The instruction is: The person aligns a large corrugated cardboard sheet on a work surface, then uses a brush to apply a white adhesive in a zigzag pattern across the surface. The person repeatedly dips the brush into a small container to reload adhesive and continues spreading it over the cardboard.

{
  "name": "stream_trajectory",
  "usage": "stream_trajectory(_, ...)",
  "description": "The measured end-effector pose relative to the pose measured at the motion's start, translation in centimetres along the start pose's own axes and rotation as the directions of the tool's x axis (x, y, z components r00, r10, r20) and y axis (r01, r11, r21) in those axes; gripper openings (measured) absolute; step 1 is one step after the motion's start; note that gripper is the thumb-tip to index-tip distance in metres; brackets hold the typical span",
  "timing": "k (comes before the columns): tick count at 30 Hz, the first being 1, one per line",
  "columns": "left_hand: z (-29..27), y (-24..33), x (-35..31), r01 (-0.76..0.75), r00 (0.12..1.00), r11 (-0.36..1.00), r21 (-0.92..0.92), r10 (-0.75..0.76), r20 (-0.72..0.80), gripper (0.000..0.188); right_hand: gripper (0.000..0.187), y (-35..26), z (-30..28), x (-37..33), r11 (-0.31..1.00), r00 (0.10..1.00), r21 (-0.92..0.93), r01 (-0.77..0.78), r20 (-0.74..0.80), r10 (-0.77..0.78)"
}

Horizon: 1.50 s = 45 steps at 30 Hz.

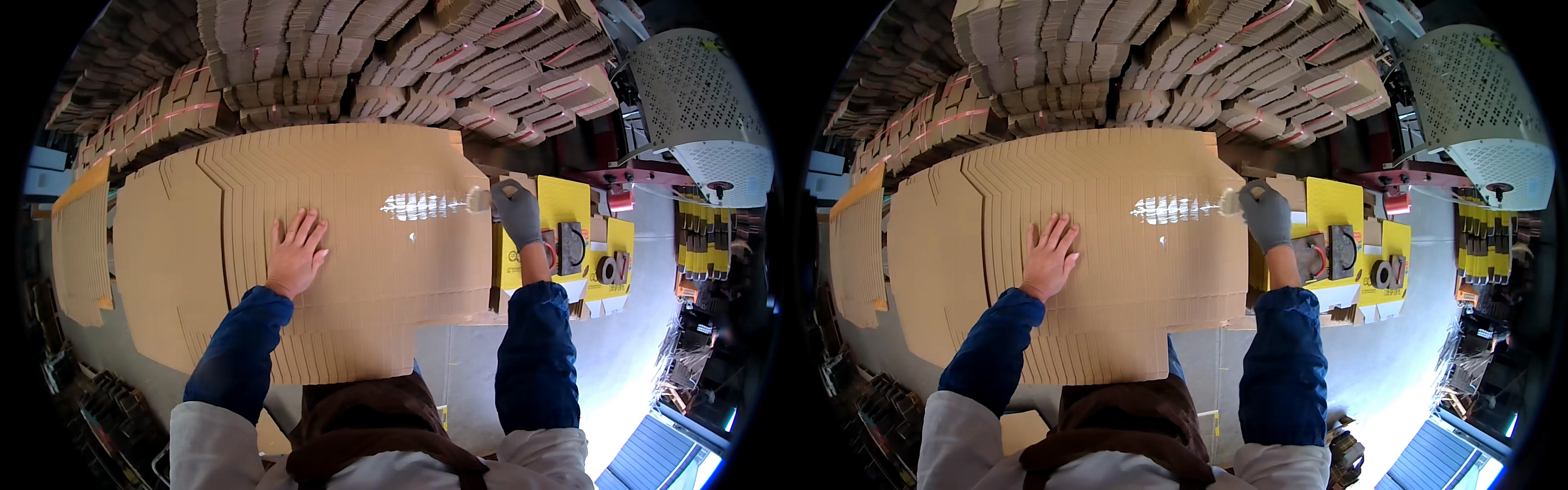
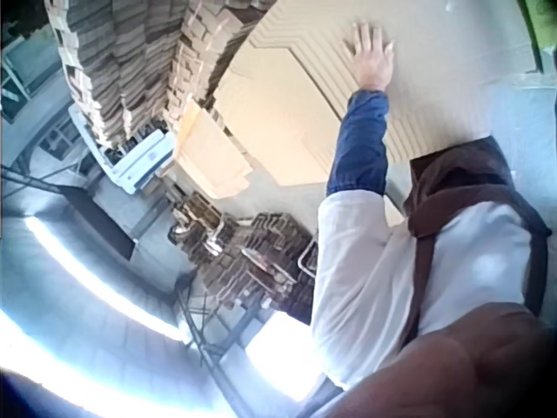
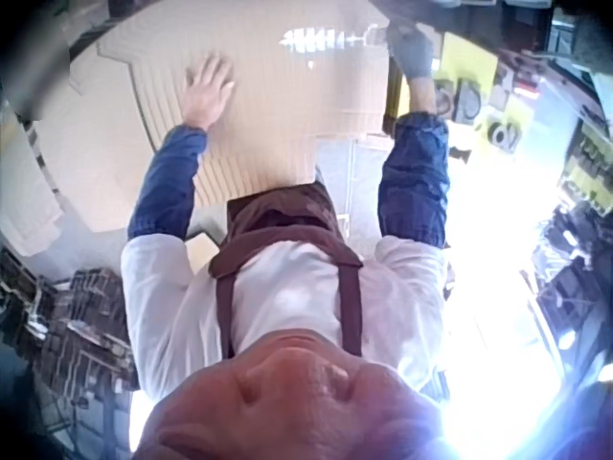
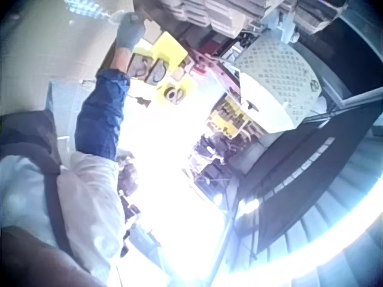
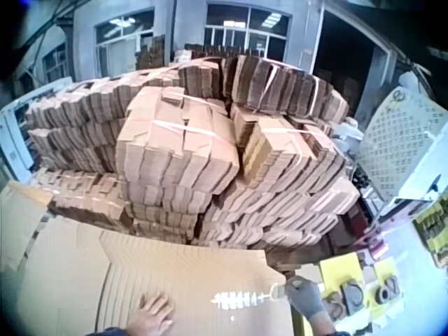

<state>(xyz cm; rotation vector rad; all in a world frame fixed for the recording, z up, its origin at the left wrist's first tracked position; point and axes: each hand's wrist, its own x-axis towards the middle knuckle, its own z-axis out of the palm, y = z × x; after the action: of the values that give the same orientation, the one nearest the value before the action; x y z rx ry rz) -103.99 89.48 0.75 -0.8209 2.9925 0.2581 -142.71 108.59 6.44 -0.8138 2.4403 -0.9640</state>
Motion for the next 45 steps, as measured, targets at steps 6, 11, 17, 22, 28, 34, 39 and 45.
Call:
stream_trajectory(6,0.1,0.3,0.2,0.008,0.999,1.000,-0.018,-0.007,0.038,0.054,0.022,3.2,0.0,2.8,0.991,0.999,-0.134,0.028,0.019,-0.026)
stream_trajectory(11,-0.1,1.0,0.8,-0.005,0.999,1.000,-0.018,0.006,0.047,0.054,0.037,6.5,-1.4,4.6,0.992,1.000,-0.125,0.015,-0.020,-0.018)
stream_trajectory(17,0.6,0.0,0.1,-0.007,1.000,1.000,0.017,0.007,-0.010,0.054,0.029,5.8,-2.8,3.4,0.948,0.998,-0.318,-0.019,-0.068,-0.002)
stream_trajectory(22,0.6,0.3,0.2,-0.013,1.000,1.000,0.023,0.014,-0.004,0.054,0.019,-0.5,2.7,-4.9,0.985,0.984,-0.102,0.138,0.131,-0.124)
stream_trajectory(28,0.6,0.3,0.4,-0.011,1.000,1.000,0.016,0.011,-0.004,0.054,0.016,2.6,-2.1,-7.7,0.925,1.000,-0.380,0.016,-0.015,-0.023)
stream_trajectory(34,0.8,0.3,0.3,-0.020,1.000,0.999,0.026,0.020,0.000,0.054,0.015,-2.0,4.7,-13.3,0.921,0.957,-0.262,0.288,0.113,-0.267)
stream_trajectory(39,0.8,0.1,0.5,-0.016,1.000,0.998,0.057,0.015,0.010,0.052,0.016,3.5,-0.5,-15.1,0.861,0.990,-0.497,0.109,-0.024,-0.140)
stream_trajectory(45,1.0,0.5,0.6,-0.024,0.999,0.998,0.066,0.021,0.049,0.053,0.029,2.5,4.8,-22.5,0.758,0.903,-0.515,0.400,0.081,-0.422)
